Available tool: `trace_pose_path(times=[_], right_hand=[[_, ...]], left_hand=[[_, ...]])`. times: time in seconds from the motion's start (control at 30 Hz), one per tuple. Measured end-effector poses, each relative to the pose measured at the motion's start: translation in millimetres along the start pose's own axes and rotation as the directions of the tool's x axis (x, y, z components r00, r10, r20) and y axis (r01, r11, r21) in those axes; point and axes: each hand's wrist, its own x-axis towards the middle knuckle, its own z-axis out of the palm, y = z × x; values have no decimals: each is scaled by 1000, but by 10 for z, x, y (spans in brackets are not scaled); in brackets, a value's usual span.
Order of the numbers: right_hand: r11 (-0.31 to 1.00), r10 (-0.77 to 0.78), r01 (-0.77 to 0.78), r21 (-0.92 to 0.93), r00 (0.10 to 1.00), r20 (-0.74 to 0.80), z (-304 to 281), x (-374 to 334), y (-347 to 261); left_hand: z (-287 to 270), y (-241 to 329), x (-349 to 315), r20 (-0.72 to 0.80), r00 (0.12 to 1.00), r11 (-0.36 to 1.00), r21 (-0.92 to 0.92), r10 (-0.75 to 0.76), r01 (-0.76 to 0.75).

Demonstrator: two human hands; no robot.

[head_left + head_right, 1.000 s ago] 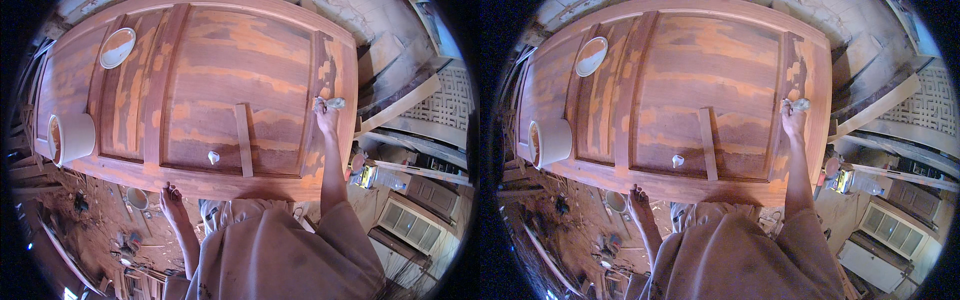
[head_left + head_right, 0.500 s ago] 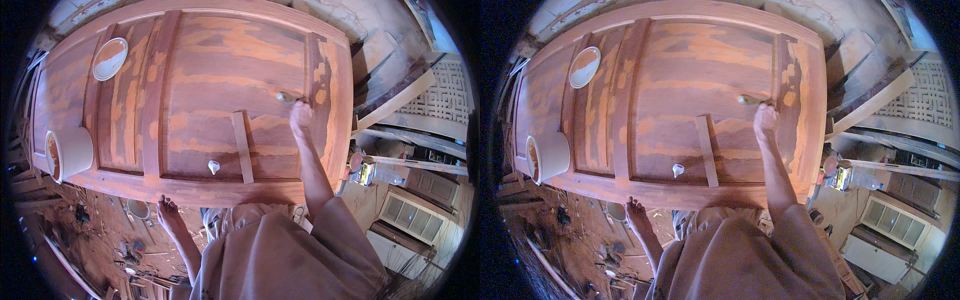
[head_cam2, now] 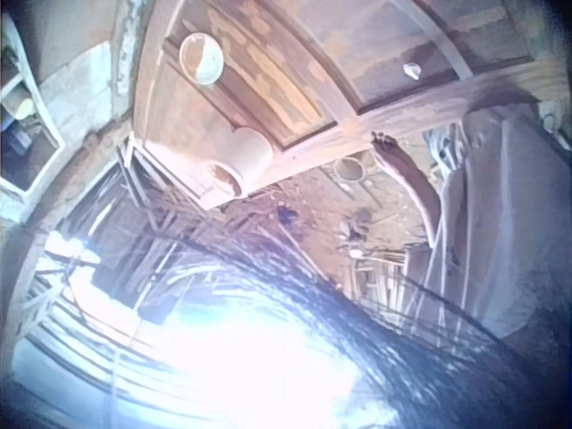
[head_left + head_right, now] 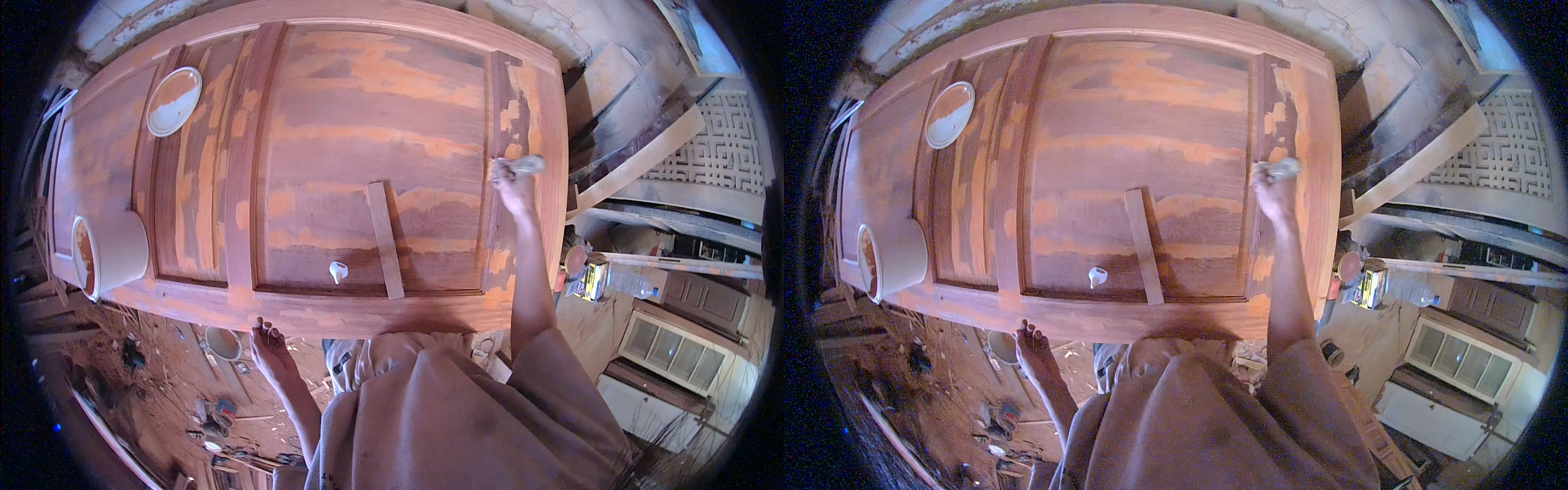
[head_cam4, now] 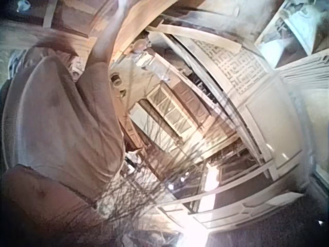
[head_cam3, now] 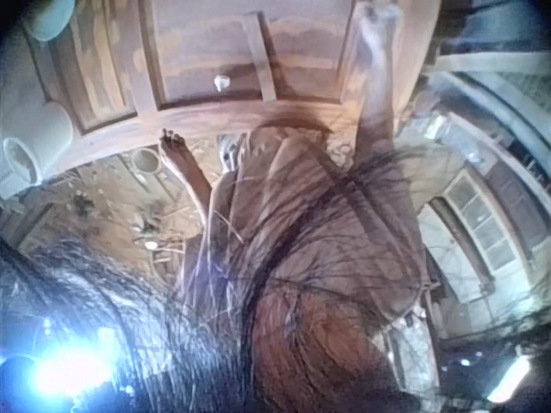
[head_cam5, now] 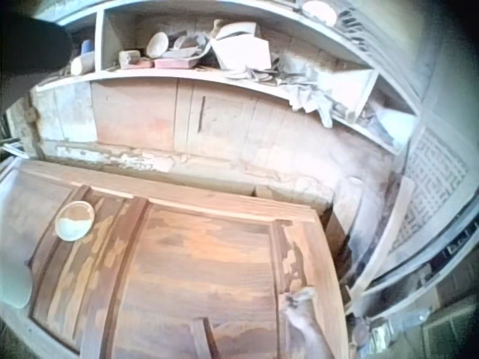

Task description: The person applies a brown paste to gaps and holes in a wooden door using a metal scraper, dipping the scraper into a bucket and then smoothing the paste onto the wood surface.

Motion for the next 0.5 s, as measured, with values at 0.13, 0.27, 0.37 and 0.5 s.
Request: trace_pose_path(times=[0.13, 0.27, 0.37, 0.5], right_hand=[[930, 23, -54, -363, 996, -88, -289, 162, 112], [895, 40, -60, -441, 998, -55, -17, 148, -387], [895, 28, -50, -443, 998, -57, -76, 201, -312], [934, 35, -39, -355, 999, -18, -55, 190, -258]], left_hand=[[13, -41, -30, 8, 1000, 1000, 2, -11, 11], [4, -36, -123, 10, 1000, 1000, 1, 21, -21], [29, -92, -159, 16, 1000, 1000, -3, 11, -11], [50, -114, -178, -13, 1000, 1000, 16, -16, 16]])
